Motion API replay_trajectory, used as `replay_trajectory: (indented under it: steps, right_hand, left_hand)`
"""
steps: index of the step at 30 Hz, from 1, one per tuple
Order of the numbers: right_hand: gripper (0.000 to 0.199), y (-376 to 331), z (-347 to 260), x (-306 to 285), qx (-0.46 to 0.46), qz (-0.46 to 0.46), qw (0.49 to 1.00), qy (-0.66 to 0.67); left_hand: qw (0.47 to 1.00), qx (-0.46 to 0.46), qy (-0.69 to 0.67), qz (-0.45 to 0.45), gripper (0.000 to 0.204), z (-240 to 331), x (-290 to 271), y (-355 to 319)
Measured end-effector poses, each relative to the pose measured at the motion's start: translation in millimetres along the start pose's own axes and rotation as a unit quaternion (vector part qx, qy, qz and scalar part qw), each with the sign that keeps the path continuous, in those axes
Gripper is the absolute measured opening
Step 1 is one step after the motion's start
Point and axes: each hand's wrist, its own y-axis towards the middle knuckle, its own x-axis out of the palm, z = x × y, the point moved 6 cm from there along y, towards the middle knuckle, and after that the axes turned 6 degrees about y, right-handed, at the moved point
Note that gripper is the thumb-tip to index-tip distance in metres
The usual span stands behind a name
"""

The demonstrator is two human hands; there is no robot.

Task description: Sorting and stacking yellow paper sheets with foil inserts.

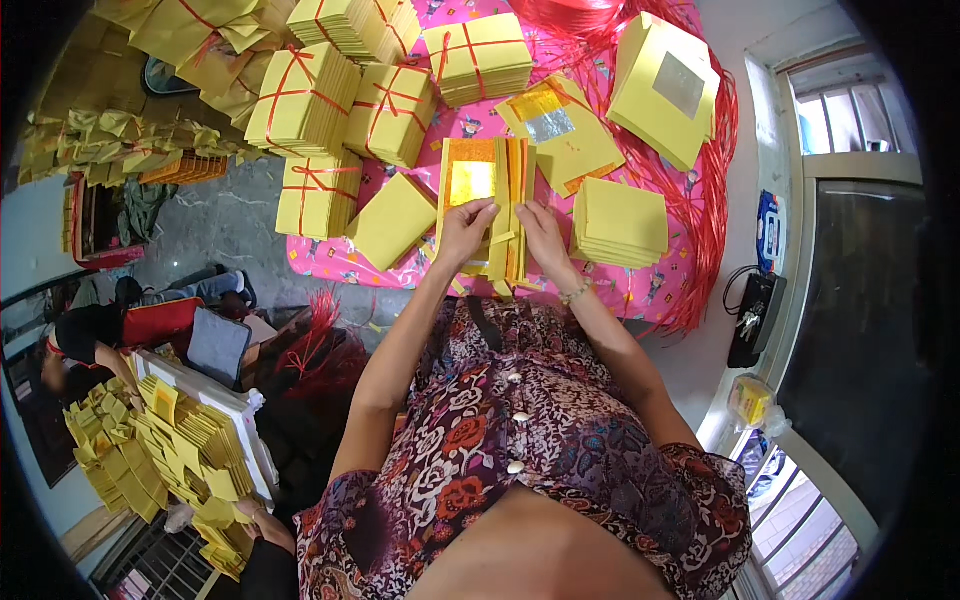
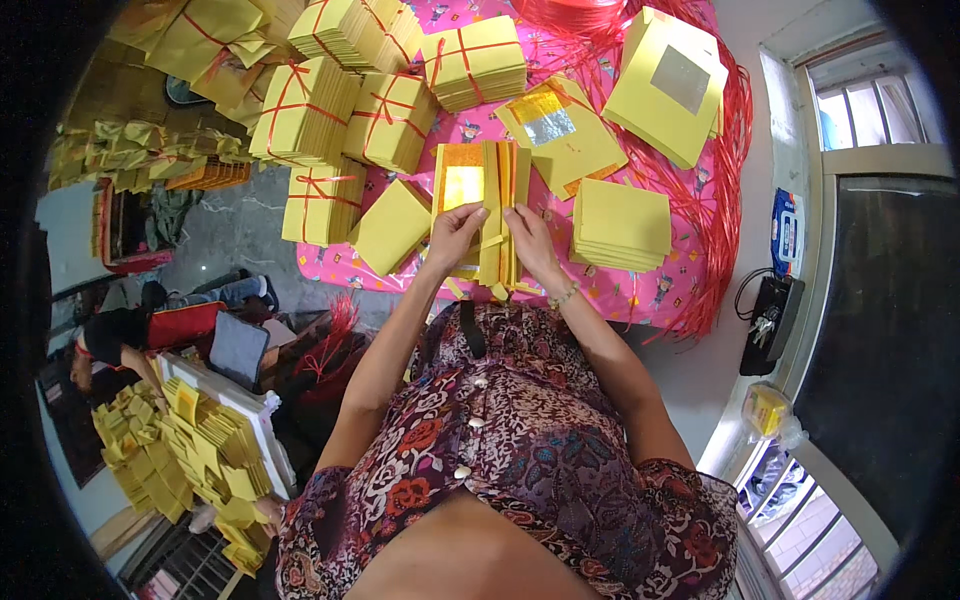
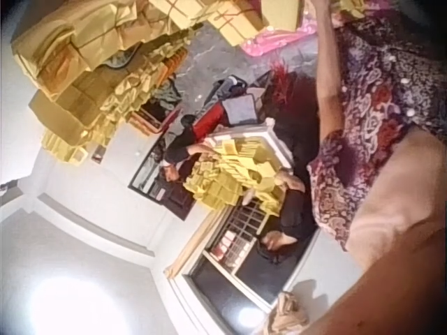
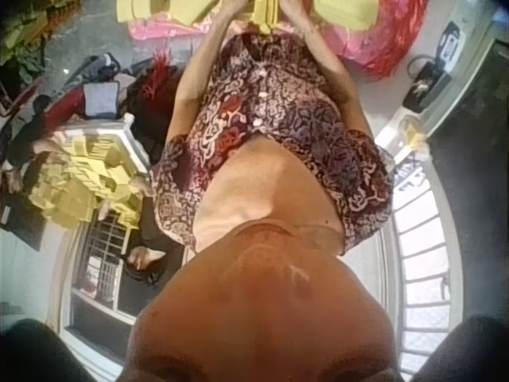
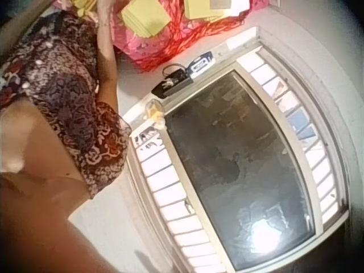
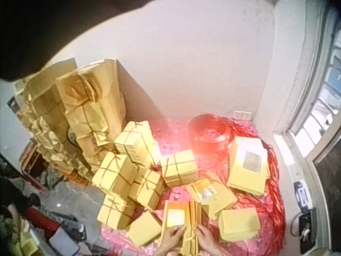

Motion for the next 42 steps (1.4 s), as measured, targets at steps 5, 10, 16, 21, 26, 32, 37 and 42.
replay_trajectory:
  steps: [5,10,16,21,26,32,37,42]
  right_hand:
    - [0.029,-1,-2,1,-0.007,-0.010,1.000,-0.009]
    - [0.028,-1,-6,0,-0.031,0.004,0.998,-0.054]
    - [0.028,-1,-4,0,-0.022,0.004,0.999,-0.039]
    - [0.030,5,22,-11,-0.010,0.051,0.997,-0.065]
    - [0.032,-2,-4,1,0.037,-0.024,0.999,-0.019]
    - [0.032,0,2,-2,0.025,-0.015,0.999,-0.035]
    - [0.033,1,5,-3,0.015,-0.006,0.999,-0.034]
    - [0.034,4,12,-6,0.013,0.001,0.999,-0.049]
  left_hand:
    - [1.000,-0.006,-0.009,-0.001,0.024,6,3,-3]
    - [1.000,0.007,-0.001,-0.011,0.025,3,1,-1]
    - [1.000,0.004,-0.010,-0.009,0.026,3,2,-1]
    - [1.000,-0.006,0.000,-0.011,0.026,6,5,-1]
    - [1.000,-0.011,0.001,-0.001,0.027,4,2,-3]
    - [1.000,-0.010,-0.005,-0.003,0.026,5,4,-2]
    - [1.000,-0.001,0.001,-0.003,0.026,3,3,-1]
    - [1.000,-0.004,0.016,-0.001,0.026,3,4,0]
